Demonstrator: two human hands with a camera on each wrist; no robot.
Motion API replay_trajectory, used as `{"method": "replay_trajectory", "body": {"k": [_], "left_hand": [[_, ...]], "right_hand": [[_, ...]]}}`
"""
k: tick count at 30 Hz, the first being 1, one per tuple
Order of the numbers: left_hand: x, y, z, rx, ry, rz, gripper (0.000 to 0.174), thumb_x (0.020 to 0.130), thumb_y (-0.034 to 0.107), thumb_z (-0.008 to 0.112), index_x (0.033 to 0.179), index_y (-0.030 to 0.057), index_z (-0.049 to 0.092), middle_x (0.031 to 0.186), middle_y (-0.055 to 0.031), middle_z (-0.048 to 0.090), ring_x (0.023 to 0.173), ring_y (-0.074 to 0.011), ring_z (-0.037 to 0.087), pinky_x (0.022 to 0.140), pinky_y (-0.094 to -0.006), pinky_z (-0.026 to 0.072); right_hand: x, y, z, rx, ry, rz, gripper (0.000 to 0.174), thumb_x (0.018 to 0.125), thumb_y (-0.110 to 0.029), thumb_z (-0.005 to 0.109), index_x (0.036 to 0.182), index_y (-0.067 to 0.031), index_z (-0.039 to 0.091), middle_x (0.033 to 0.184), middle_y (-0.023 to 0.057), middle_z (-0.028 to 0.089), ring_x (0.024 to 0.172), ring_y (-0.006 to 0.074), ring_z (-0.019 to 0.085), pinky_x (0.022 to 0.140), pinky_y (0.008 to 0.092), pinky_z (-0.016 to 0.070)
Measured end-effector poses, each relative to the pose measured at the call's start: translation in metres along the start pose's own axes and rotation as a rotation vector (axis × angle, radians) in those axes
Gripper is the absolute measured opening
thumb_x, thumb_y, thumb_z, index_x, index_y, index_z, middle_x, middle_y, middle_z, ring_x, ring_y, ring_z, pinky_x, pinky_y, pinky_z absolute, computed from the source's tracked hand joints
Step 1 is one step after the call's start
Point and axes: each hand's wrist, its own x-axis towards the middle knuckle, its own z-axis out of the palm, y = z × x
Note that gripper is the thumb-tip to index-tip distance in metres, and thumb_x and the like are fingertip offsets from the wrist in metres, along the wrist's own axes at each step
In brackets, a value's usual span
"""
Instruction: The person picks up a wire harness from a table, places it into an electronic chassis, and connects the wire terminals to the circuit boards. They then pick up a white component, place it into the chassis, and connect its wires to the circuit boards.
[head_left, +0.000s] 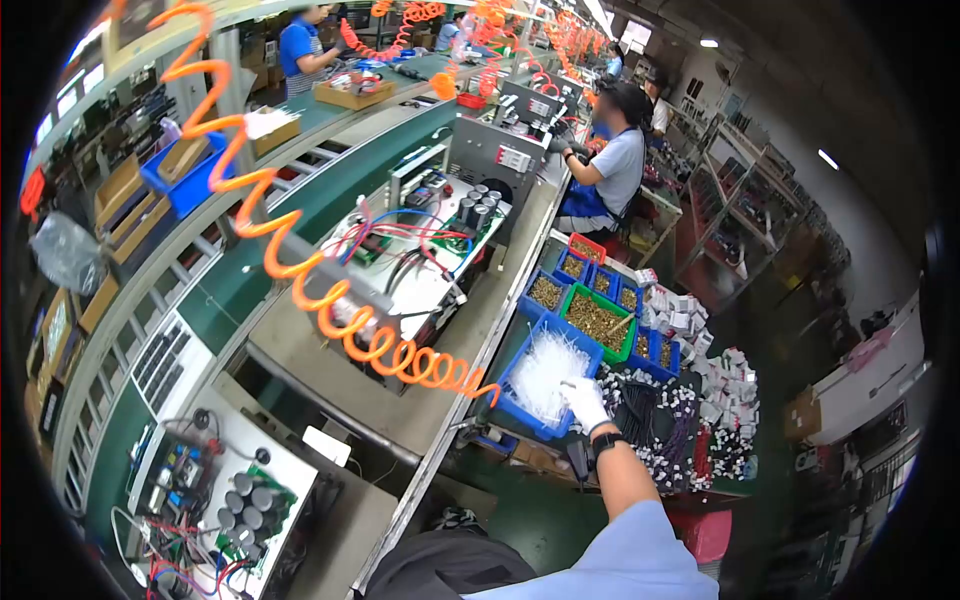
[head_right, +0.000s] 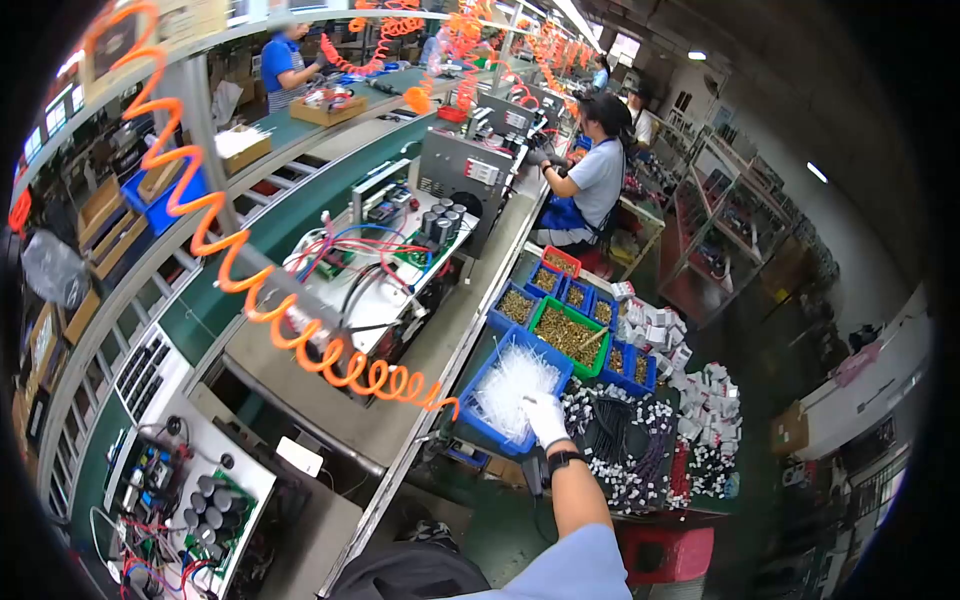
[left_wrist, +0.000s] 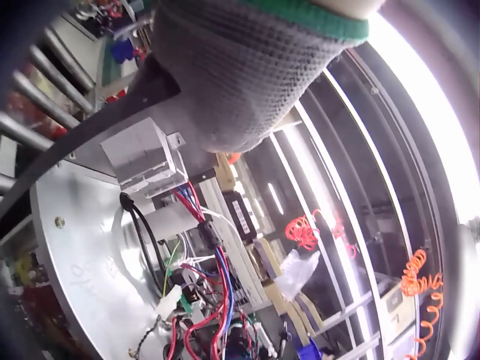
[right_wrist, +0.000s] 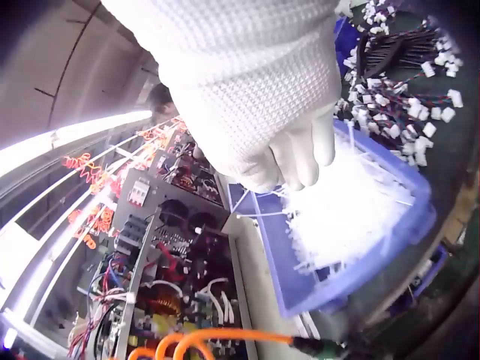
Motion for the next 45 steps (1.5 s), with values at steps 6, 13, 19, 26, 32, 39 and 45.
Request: {"method": "replay_trajectory", "body": {"k": [6, 13, 19, 26, 32, 39, 45], "left_hand": [[0.052, 0.018, 0.062, 0.292, -0.139, -0.263, 0.056, 0.092, 0.034, 0.061, 0.132, -0.0019, 0.047, 0.127, -0.0221, 0.056, 0.109, -0.0307, 0.056, 0.095, -0.0375, 0.0444], [0.042, 0.040, 0.002, 0.738, -0.094, -0.721, 0.055, 0.088, 0.033, 0.067, 0.129, -0.0006, 0.052, 0.122, -0.0190, 0.060, 0.102, -0.0269, 0.059, 0.090, -0.0373, 0.0467], [-0.021, 0.031, -0.081, 1.137, 0.000, -1.046, 0.069, 0.091, 0.030, 0.055, 0.144, -0.0053, 0.028, 0.143, -0.0251, 0.039, 0.136, -0.0341, 0.035, 0.112, -0.0375, 0.0275], [-0.033, 0.019, -0.083, 1.355, -0.094, -1.047, 0.069, 0.094, 0.032, 0.051, 0.144, -0.0070, 0.023, 0.146, -0.0291, 0.032, 0.134, -0.0416, 0.033, 0.111, -0.0425, 0.0289], [-0.040, 0.014, -0.100, 1.358, -0.207, -0.976, 0.060, 0.096, 0.028, 0.049, 0.142, -0.0051, 0.032, 0.144, -0.0260, 0.037, 0.135, -0.0366, 0.035, 0.112, -0.0386, 0.0284], [-0.018, 0.052, -0.075, 1.392, -0.165, -1.025, 0.074, 0.086, 0.045, 0.066, 0.141, 0.0030, 0.039, 0.129, -0.0197, 0.057, 0.114, -0.0334, 0.059, 0.099, -0.0384, 0.0437], [0.016, 0.067, -0.009, 0.313, 0.100, -0.438, 0.053, 0.086, 0.002, 0.047, 0.138, 0.0029, 0.045, 0.136, -0.0166, 0.050, 0.126, -0.0290, 0.048, 0.106, -0.0362, 0.0345]], "right_hand": [[0.109, 0.010, 0.058, -0.321, -0.244, 0.011, 0.032, 0.078, -0.018, 0.062, 0.106, -0.0045, 0.068, 0.094, 0.0196, 0.069, 0.090, 0.0324, 0.067, 0.080, 0.0412, 0.0516], [0.128, 0.086, 0.171, -0.695, -0.157, -0.003, 0.024, 0.077, -0.017, 0.059, 0.094, -0.0019, 0.067, 0.095, 0.0211, 0.067, 0.089, 0.0380, 0.065, 0.078, 0.0462, 0.0526], [0.138, 0.061, 0.088, -0.402, -0.179, -0.179, 0.025, 0.076, -0.023, 0.064, 0.088, -0.0022, 0.071, 0.090, 0.0176, 0.069, 0.090, 0.0335, 0.066, 0.081, 0.0405, 0.0517], [0.136, 0.030, 0.007, -0.063, -0.134, 0.008, 0.027, 0.082, -0.012, 0.063, 0.105, 0.0013, 0.068, 0.093, 0.0136, 0.070, 0.073, 0.0211, 0.066, 0.064, 0.0304, 0.0521], [0.123, -0.004, -0.041, 0.492, -0.072, 0.199, 0.024, 0.089, 0.000, 0.055, 0.111, 0.0018, 0.065, 0.078, 0.0020, 0.061, 0.057, 0.0056, 0.051, 0.049, 0.0189, 0.0416], [0.106, -0.046, -0.095, 0.494, -0.074, 0.173, 0.029, 0.086, -0.008, 0.064, 0.111, 0.0046, 0.063, 0.084, 0.0067, 0.066, 0.062, 0.0093, 0.059, 0.054, 0.0198, 0.0475], [0.021, -0.228, -0.095, 0.419, -0.493, -0.107, 0.025, 0.080, -0.002, 0.061, 0.104, 0.0041, 0.067, 0.081, 0.0053, 0.066, 0.063, 0.0097, 0.060, 0.056, 0.0212, 0.0481]]}}
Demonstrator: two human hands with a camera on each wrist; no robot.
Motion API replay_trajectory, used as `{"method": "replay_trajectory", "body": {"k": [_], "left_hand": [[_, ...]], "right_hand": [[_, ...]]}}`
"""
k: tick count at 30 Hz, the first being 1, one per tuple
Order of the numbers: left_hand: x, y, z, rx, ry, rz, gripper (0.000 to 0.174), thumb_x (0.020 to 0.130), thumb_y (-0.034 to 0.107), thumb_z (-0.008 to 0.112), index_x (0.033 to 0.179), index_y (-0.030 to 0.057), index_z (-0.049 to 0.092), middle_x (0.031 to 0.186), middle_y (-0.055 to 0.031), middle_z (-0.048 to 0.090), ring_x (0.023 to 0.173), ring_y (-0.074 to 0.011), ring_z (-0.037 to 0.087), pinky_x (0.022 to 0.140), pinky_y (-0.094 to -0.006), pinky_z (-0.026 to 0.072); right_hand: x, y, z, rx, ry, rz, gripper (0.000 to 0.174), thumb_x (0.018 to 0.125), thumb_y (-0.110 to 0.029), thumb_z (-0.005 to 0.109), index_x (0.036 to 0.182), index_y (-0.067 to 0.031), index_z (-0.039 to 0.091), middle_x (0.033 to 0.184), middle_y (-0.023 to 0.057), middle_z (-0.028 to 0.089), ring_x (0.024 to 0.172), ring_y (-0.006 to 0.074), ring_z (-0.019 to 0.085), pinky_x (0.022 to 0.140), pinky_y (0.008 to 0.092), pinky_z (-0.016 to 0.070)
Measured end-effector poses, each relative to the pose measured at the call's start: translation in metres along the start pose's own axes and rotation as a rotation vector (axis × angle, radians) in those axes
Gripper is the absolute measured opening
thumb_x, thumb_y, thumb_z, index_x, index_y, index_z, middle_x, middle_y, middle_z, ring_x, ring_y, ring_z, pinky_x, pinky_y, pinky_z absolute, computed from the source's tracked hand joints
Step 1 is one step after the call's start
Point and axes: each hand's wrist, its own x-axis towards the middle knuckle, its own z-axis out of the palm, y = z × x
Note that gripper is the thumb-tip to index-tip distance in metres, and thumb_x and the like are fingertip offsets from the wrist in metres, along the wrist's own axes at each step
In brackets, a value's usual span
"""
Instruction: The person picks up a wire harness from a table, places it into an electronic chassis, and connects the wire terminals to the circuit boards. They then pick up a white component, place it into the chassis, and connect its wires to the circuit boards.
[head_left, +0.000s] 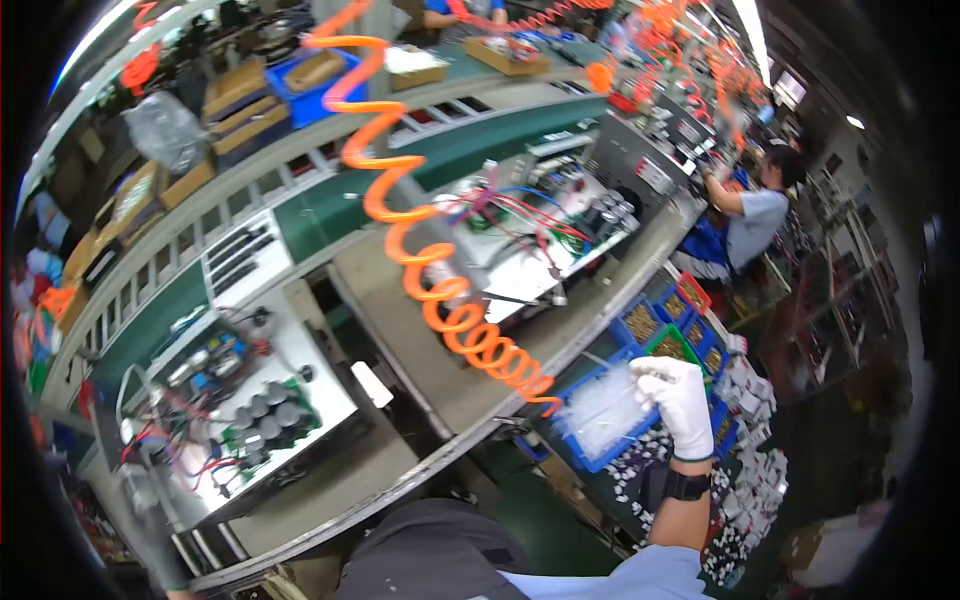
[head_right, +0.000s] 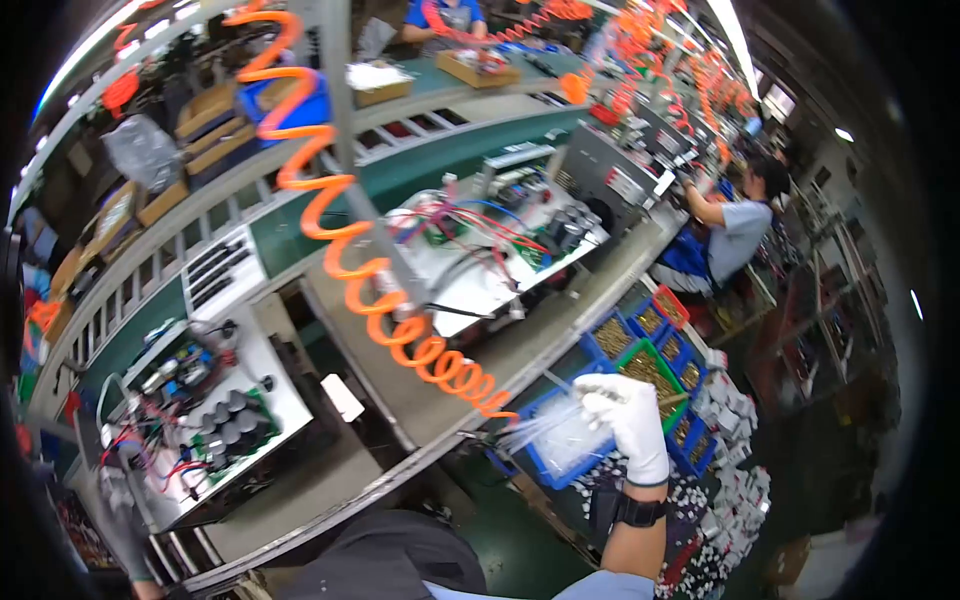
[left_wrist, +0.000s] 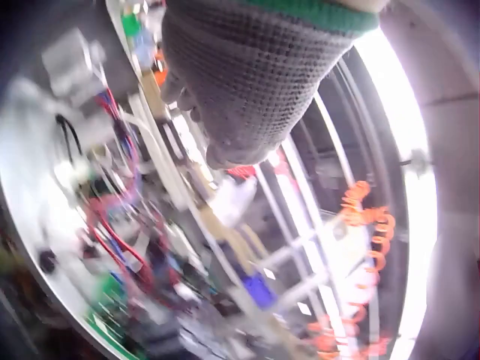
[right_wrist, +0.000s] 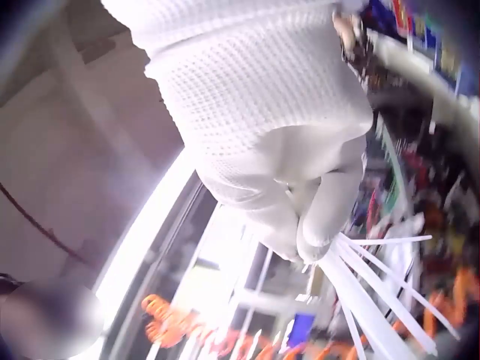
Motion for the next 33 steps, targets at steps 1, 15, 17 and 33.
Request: {"method": "replay_trajectory", "body": {"k": [1, 15, 17, 33], "left_hand": [[0.000, 0.084, 0.037, 0.082, 0.045, 0.148, 0.055, 0.079, -0.004, 0.045, 0.133, 0.0020, 0.050, 0.131, -0.0146, 0.055, 0.124, -0.0262, 0.050, 0.105, -0.0368, 0.0358], [0.014, 0.049, 0.060, -1.051, -0.933, -0.016, 0.070, 0.087, 0.035, 0.068, 0.142, 0.0044, 0.036, 0.131, -0.0088, 0.050, 0.122, -0.0164, 0.045, 0.103, -0.0305, 0.0358], [0.016, 0.035, 0.044, -0.937, -0.937, -0.182, 0.050, 0.094, 0.035, 0.059, 0.132, 0.0045, 0.051, 0.108, -0.0042, 0.060, 0.100, -0.0116, 0.054, 0.090, -0.0271, 0.0431], [0.012, 0.029, 0.047, -0.977, -0.979, -0.192, 0.035, 0.098, 0.030, 0.054, 0.111, -0.0001, 0.065, 0.087, 0.0005, 0.062, 0.088, -0.0101, 0.053, 0.084, -0.0265, 0.0409]], "right_hand": [[-0.012, -0.032, 0.034, -0.080, -0.142, -0.065, 0.025, 0.079, 0.001, 0.061, 0.103, 0.0040, 0.068, 0.079, 0.0061, 0.067, 0.064, 0.0092, 0.060, 0.057, 0.0206, 0.0473], [-0.148, -0.150, 0.466, -0.276, -1.157, -0.789, 0.032, 0.088, -0.012, 0.063, 0.119, -0.0055, 0.060, 0.098, 0.0068, 0.065, 0.087, 0.0134, 0.062, 0.079, 0.0266, 0.0489], [-0.148, -0.167, 0.468, -0.089, -1.069, -0.523, 0.053, 0.087, -0.012, 0.064, 0.135, -0.0036, 0.045, 0.095, 0.0070, 0.063, 0.079, 0.0109, 0.061, 0.072, 0.0260, 0.0500], [-0.098, -0.168, 0.534, -0.172, -1.647, 0.041, 0.013, 0.078, -0.004, 0.070, 0.089, 0.0024, 0.069, 0.082, 0.0069, 0.068, 0.069, 0.0087, 0.061, 0.057, 0.0213, 0.0462]]}}
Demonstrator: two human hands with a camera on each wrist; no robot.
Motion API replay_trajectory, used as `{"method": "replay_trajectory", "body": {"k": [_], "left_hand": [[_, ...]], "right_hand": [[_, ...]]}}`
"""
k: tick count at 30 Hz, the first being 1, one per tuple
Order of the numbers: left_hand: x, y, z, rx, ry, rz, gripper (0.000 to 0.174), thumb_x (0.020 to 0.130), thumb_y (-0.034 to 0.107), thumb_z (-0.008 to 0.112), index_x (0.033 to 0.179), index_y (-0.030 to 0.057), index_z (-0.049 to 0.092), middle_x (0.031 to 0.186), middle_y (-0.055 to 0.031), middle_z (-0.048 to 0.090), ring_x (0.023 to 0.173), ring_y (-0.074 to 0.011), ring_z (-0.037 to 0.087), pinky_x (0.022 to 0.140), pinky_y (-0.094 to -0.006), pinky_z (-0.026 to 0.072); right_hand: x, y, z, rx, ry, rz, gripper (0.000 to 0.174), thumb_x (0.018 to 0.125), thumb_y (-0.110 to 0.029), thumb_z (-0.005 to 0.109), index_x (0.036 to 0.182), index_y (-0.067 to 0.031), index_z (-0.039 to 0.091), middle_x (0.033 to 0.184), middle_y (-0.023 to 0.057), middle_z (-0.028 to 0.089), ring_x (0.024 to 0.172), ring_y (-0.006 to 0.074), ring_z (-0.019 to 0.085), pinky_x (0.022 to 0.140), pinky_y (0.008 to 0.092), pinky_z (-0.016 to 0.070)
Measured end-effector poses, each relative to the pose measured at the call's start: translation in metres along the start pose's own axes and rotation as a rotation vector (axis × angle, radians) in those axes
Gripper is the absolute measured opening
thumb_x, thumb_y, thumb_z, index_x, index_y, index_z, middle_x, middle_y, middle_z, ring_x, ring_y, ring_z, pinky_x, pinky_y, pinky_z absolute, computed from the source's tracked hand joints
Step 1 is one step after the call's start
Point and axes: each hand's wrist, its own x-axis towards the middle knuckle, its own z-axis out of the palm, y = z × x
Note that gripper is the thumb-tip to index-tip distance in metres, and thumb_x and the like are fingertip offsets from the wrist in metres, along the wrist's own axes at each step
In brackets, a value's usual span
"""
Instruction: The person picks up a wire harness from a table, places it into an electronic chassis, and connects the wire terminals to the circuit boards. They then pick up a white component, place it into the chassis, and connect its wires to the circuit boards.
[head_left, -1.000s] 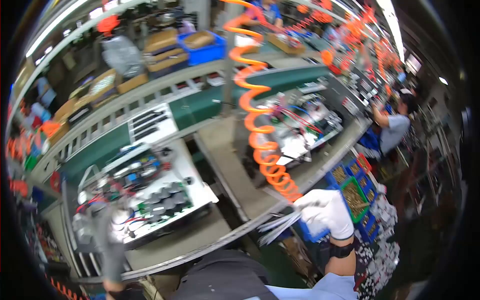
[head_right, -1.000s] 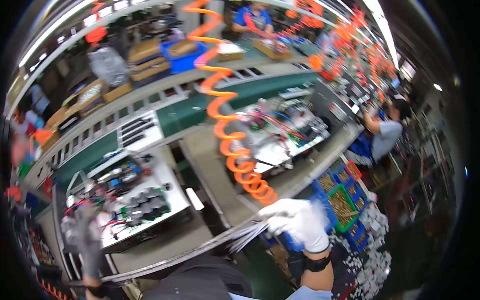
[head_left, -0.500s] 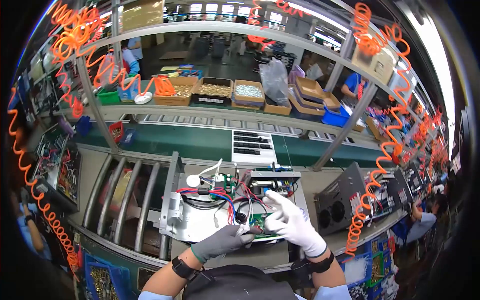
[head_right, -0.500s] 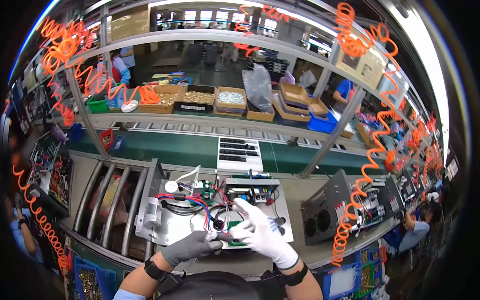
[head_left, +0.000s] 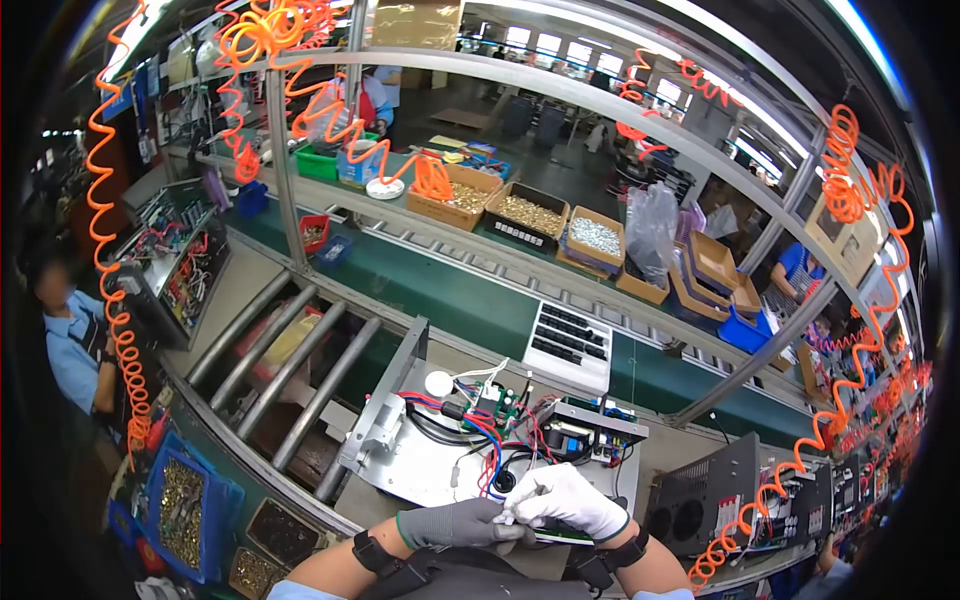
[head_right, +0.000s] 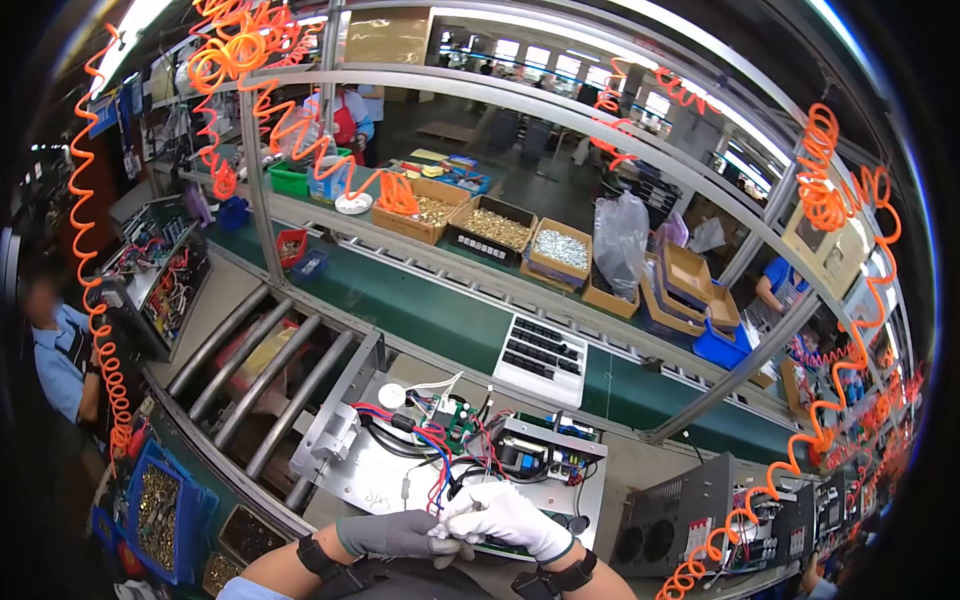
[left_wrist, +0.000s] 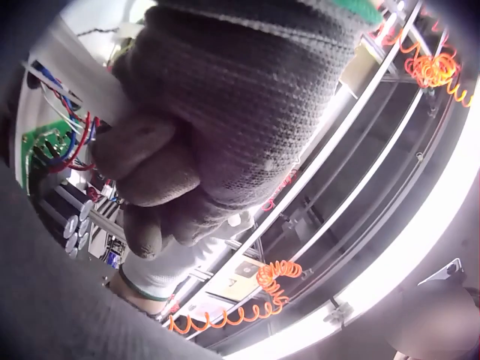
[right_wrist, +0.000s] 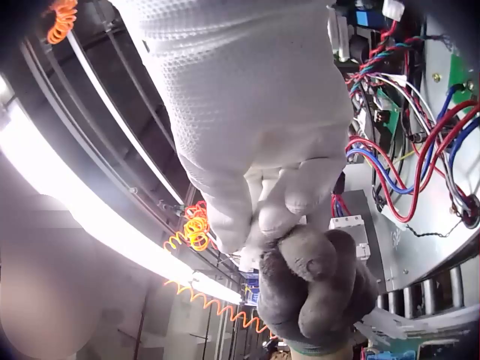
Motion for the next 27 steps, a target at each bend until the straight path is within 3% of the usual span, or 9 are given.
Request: {"method": "replay_trajectory", "body": {"k": [3, 5, 8, 11, 15, 19, 21, 26, 27], "left_hand": [[-0.013, -0.009, -0.005, -0.044, 0.080, 0.084, 0.035, 0.098, 0.033, 0.051, 0.112, 0.0030, 0.063, 0.081, -0.0011, 0.062, 0.076, -0.0088, 0.055, 0.069, -0.0247, 0.0442], [-0.037, -0.033, -0.025, 0.439, 0.543, 0.219, 0.029, 0.096, 0.022, 0.051, 0.113, 0.0018, 0.063, 0.092, -0.0078, 0.068, 0.082, -0.0106, 0.063, 0.071, -0.0266, 0.0490], [-0.053, -0.031, -0.039, 0.362, 1.233, 0.286, 0.030, 0.090, 0.016, 0.055, 0.115, 0.0014, 0.063, 0.100, -0.0089, 0.070, 0.077, -0.0142, 0.066, 0.063, -0.0299, 0.0512], [-0.054, 0.023, -0.015, 0.423, 0.977, 0.143, 0.034, 0.091, 0.024, 0.060, 0.116, 0.0019, 0.064, 0.097, -0.0077, 0.070, 0.077, -0.0125, 0.064, 0.066, -0.0282, 0.0493], [-0.046, -0.017, -0.037, -0.111, 0.721, 0.221, 0.036, 0.092, 0.028, 0.059, 0.109, -0.0029, 0.065, 0.091, -0.0085, 0.069, 0.082, -0.0157, 0.063, 0.077, -0.0309, 0.0496], [-0.058, -0.028, -0.045, -0.319, 0.719, 0.101, 0.032, 0.090, 0.025, 0.061, 0.102, -0.0038, 0.066, 0.086, -0.0099, 0.069, 0.075, -0.0145, 0.063, 0.072, -0.0303, 0.0502], [-0.049, -0.049, -0.053, -0.094, 0.978, 0.136, 0.029, 0.089, 0.021, 0.061, 0.103, -0.0037, 0.065, 0.079, -0.0087, 0.068, 0.068, -0.0132, 0.063, 0.065, -0.0282, 0.0494], [-0.017, -0.077, -0.071, -0.054, 1.166, 0.135, 0.020, 0.089, 0.017, 0.054, 0.091, 0.0005, 0.066, 0.072, -0.0057, 0.068, 0.065, -0.0110, 0.059, 0.060, -0.0277, 0.0450], [-0.007, -0.077, -0.075, -0.051, 1.169, 0.136, 0.020, 0.089, 0.017, 0.054, 0.091, 0.0005, 0.066, 0.072, -0.0057, 0.068, 0.065, -0.0110, 0.059, 0.060, -0.0277, 0.0450]], "right_hand": [[0.005, -0.007, -0.010, -0.103, 0.165, -0.087, 0.015, 0.078, -0.006, 0.069, 0.087, 0.0055, 0.068, 0.076, 0.0096, 0.066, 0.057, 0.0108, 0.059, 0.051, 0.0228, 0.0461], [0.012, -0.008, -0.032, 0.090, 0.378, -0.306, 0.020, 0.082, -0.012, 0.069, 0.091, 0.0058, 0.066, 0.072, 0.0077, 0.066, 0.058, 0.0092, 0.060, 0.054, 0.0213, 0.0493], [0.023, -0.031, -0.041, -0.129, 0.378, -0.191, 0.023, 0.086, -0.019, 0.069, 0.092, 0.0031, 0.068, 0.077, 0.0067, 0.067, 0.062, 0.0095, 0.062, 0.056, 0.0217, 0.0509], [0.051, -0.040, -0.004, -0.223, 0.219, -0.146, 0.022, 0.085, -0.018, 0.070, 0.093, 0.0018, 0.068, 0.077, 0.0053, 0.067, 0.065, 0.0096, 0.061, 0.061, 0.0227, 0.0507], [0.085, -0.035, 0.013, -0.199, 0.135, -0.152, 0.026, 0.087, -0.017, 0.068, 0.105, 0.0009, 0.067, 0.087, 0.0059, 0.068, 0.075, 0.0105, 0.062, 0.070, 0.0236, 0.0508], [0.100, -0.026, 0.007, -0.164, -0.014, -0.149, 0.031, 0.087, -0.012, 0.066, 0.115, 0.0003, 0.063, 0.099, 0.0068, 0.069, 0.085, 0.0109, 0.062, 0.076, 0.0247, 0.0506], [0.108, -0.029, 0.003, -0.633, 0.255, -0.286, 0.040, 0.086, -0.010, 0.061, 0.125, 0.0006, 0.057, 0.110, 0.0078, 0.067, 0.099, 0.0127, 0.061, 0.089, 0.0284, 0.0482], [0.141, 0.002, -0.009, -1.015, 0.174, -0.267, 0.070, 0.082, -0.037, 0.068, 0.136, 0.0008, 0.046, 0.135, 0.0242, 0.051, 0.123, 0.0323, 0.052, 0.103, 0.0343, 0.0401], [0.144, 0.006, -0.003, -0.957, 0.176, -0.289, 0.069, 0.082, -0.038, 0.069, 0.136, -0.0002, 0.046, 0.128, 0.0211, 0.055, 0.113, 0.0289, 0.057, 0.095, 0.0355, 0.0449]]}}
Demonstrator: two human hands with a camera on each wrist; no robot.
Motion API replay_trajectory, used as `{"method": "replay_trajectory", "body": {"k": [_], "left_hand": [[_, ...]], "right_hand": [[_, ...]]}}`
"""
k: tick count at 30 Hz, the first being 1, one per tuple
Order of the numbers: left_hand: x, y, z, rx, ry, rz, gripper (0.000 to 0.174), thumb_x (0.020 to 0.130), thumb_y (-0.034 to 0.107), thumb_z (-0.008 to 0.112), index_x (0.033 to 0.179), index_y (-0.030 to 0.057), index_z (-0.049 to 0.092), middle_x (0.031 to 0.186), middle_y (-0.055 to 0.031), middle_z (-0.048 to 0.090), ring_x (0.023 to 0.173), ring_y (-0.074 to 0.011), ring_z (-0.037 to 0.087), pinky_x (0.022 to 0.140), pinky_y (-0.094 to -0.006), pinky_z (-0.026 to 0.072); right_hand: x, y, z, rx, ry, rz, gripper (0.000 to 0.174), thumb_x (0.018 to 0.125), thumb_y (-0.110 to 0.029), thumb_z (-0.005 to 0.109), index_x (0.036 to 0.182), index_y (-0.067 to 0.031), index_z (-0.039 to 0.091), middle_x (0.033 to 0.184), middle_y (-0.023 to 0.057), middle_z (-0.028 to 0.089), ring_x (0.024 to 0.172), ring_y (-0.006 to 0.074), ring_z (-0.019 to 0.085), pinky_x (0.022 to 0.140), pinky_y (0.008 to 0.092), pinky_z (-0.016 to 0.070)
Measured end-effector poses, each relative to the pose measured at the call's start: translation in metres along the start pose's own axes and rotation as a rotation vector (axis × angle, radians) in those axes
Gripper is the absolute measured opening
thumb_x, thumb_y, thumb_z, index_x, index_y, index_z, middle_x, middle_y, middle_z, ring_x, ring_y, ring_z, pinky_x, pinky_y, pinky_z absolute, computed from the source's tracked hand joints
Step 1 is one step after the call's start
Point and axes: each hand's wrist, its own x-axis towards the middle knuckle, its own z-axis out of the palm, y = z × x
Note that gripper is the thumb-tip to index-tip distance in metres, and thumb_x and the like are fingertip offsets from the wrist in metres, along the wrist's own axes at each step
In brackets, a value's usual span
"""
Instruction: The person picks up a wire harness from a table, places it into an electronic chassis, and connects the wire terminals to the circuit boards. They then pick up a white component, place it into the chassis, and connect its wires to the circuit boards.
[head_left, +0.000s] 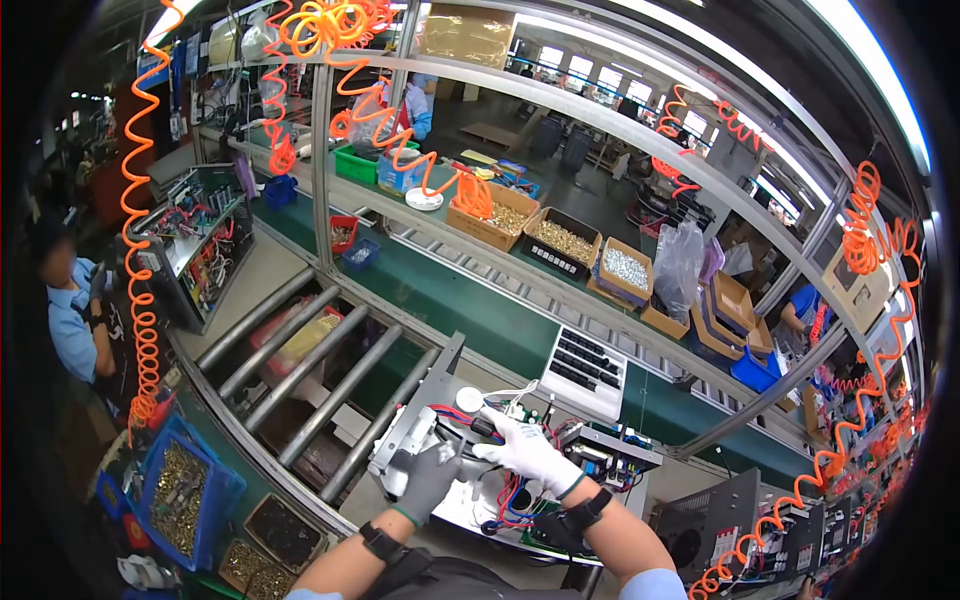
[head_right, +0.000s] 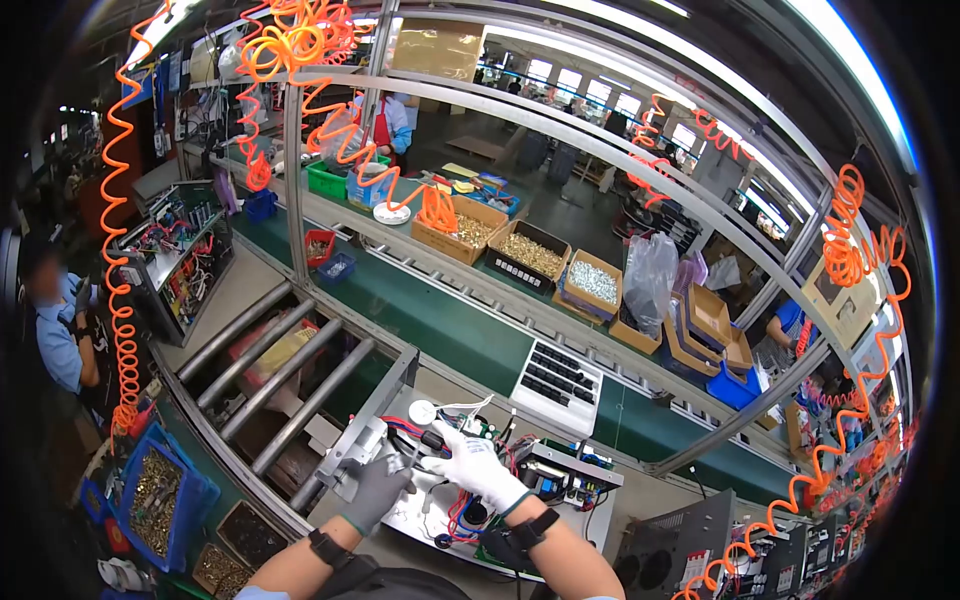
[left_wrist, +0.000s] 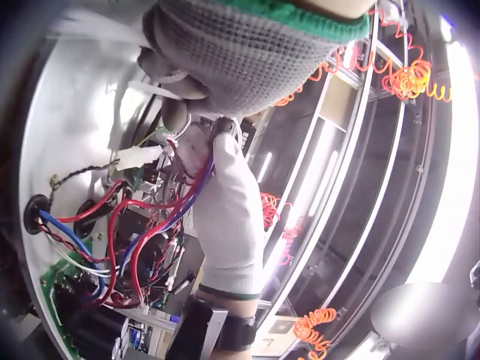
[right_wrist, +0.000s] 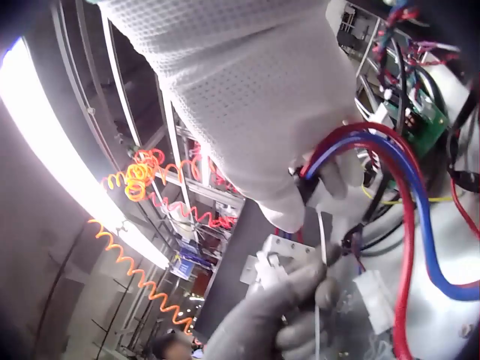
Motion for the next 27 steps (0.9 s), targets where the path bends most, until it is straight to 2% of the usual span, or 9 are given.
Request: {"method": "replay_trajectory", "body": {"k": [2, 8, 12, 14, 15, 16, 18, 20, 27], "left_hand": [[0.015, 0.001, 0.016, 0.180, 0.145, 0.204, 0.018, 0.088, 0.016, 0.054, 0.090, 0.0013, 0.065, 0.074, -0.0059, 0.067, 0.065, -0.0114, 0.059, 0.060, -0.0291, 0.0452], [0.021, 0.023, 0.019, -0.013, -0.010, -0.002, 0.020, 0.088, 0.011, 0.059, 0.104, 0.0015, 0.065, 0.073, -0.0039, 0.066, 0.070, -0.0120, 0.062, 0.067, -0.0280, 0.0478], [0.000, 0.033, 0.017, -0.068, 0.023, 0.024, 0.021, 0.087, 0.014, 0.064, 0.104, 0.0008, 0.064, 0.076, -0.0041, 0.067, 0.075, -0.0117, 0.062, 0.071, -0.0272, 0.0484], [-0.010, 0.036, 0.017, 0.019, 0.163, 0.340, 0.023, 0.088, 0.014, 0.064, 0.105, 0.0004, 0.064, 0.078, -0.0048, 0.068, 0.074, -0.0127, 0.063, 0.073, -0.0287, 0.0490], [-0.003, 0.027, 0.016, -0.076, 0.118, 0.373, 0.022, 0.088, 0.016, 0.064, 0.105, 0.0018, 0.065, 0.074, -0.0032, 0.064, 0.063, -0.0096, 0.057, 0.061, -0.0257, 0.0465], [-0.004, 0.026, 0.010, -0.069, 0.116, 0.368, 0.022, 0.088, 0.016, 0.064, 0.105, 0.0018, 0.065, 0.074, -0.0032, 0.064, 0.063, -0.0096, 0.057, 0.061, -0.0257, 0.0465], [-0.009, 0.053, 0.000, -0.394, -0.061, -0.070, 0.019, 0.088, 0.016, 0.062, 0.104, 0.0048, 0.063, 0.064, 0.0034, 0.051, 0.051, -0.0049, 0.044, 0.045, -0.0213, 0.0336], [-0.014, 0.069, 0.000, -0.436, -0.134, -0.070, 0.020, 0.088, 0.016, 0.062, 0.105, 0.0061, 0.063, 0.060, 0.0057, 0.044, 0.048, -0.0035, 0.038, 0.042, -0.0203, 0.0263], [-0.002, 0.054, 0.015, -0.174, 0.046, 0.125, 0.014, 0.088, 0.018, 0.063, 0.089, 0.0046, 0.066, 0.065, 0.0053, 0.055, 0.056, -0.0031, 0.045, 0.049, -0.0222, 0.0352]], "right_hand": [[-0.001, -0.017, -0.006, 0.135, 0.021, 0.120, 0.063, 0.082, -0.033, 0.069, 0.133, -0.0028, 0.051, 0.099, 0.0114, 0.065, 0.084, 0.0190, 0.059, 0.077, 0.0300, 0.0477], [0.008, 0.011, -0.004, 0.589, -0.140, 0.215, 0.049, 0.086, -0.025, 0.067, 0.130, -0.0064, 0.056, 0.074, -0.0050, 0.052, 0.063, 0.0041, 0.041, 0.055, 0.0203, 0.0364], [-0.003, 0.003, 0.010, 0.243, 0.096, 0.075, 0.046, 0.087, -0.025, 0.065, 0.129, -0.0084, 0.058, 0.090, 0.0046, 0.067, 0.074, 0.0103, 0.058, 0.069, 0.0249, 0.0476], [-0.003, 0.019, 0.018, 0.297, 0.095, -0.002, 0.045, 0.087, -0.024, 0.063, 0.129, -0.0087, 0.057, 0.098, 0.0085, 0.069, 0.081, 0.0129, 0.062, 0.076, 0.0264, 0.0492], [-0.004, 0.017, 0.016, 0.285, 0.103, -0.013, 0.046, 0.087, -0.025, 0.063, 0.130, -0.0090, 0.057, 0.096, 0.0083, 0.069, 0.078, 0.0133, 0.061, 0.074, 0.0269, 0.0493], [-0.005, 0.015, 0.015, 0.272, 0.113, -0.024, 0.046, 0.087, -0.025, 0.063, 0.130, -0.0094, 0.057, 0.093, 0.0081, 0.069, 0.075, 0.0138, 0.061, 0.073, 0.0273, 0.0493], [-0.004, 0.012, 0.010, 0.227, 0.121, -0.036, 0.045, 0.087, -0.021, 0.063, 0.131, -0.0101, 0.057, 0.088, 0.0069, 0.069, 0.069, 0.0127, 0.058, 0.069, 0.0269, 0.0485], [-0.008, -0.007, -0.003, 0.310, 0.037, 0.085, 0.044, 0.087, -0.015, 0.063, 0.131, -0.0105, 0.057, 0.083, 0.0035, 0.066, 0.067, 0.0092, 0.053, 0.066, 0.0255, 0.0465], [-0.006, 0.002, 0.001, 0.546, -0.016, 0.150, 0.047, 0.087, -0.013, 0.064, 0.133, -0.0092, 0.055, 0.083, -0.0019, 0.061, 0.071, 0.0058, 0.050, 0.066, 0.0220, 0.0444]]}}
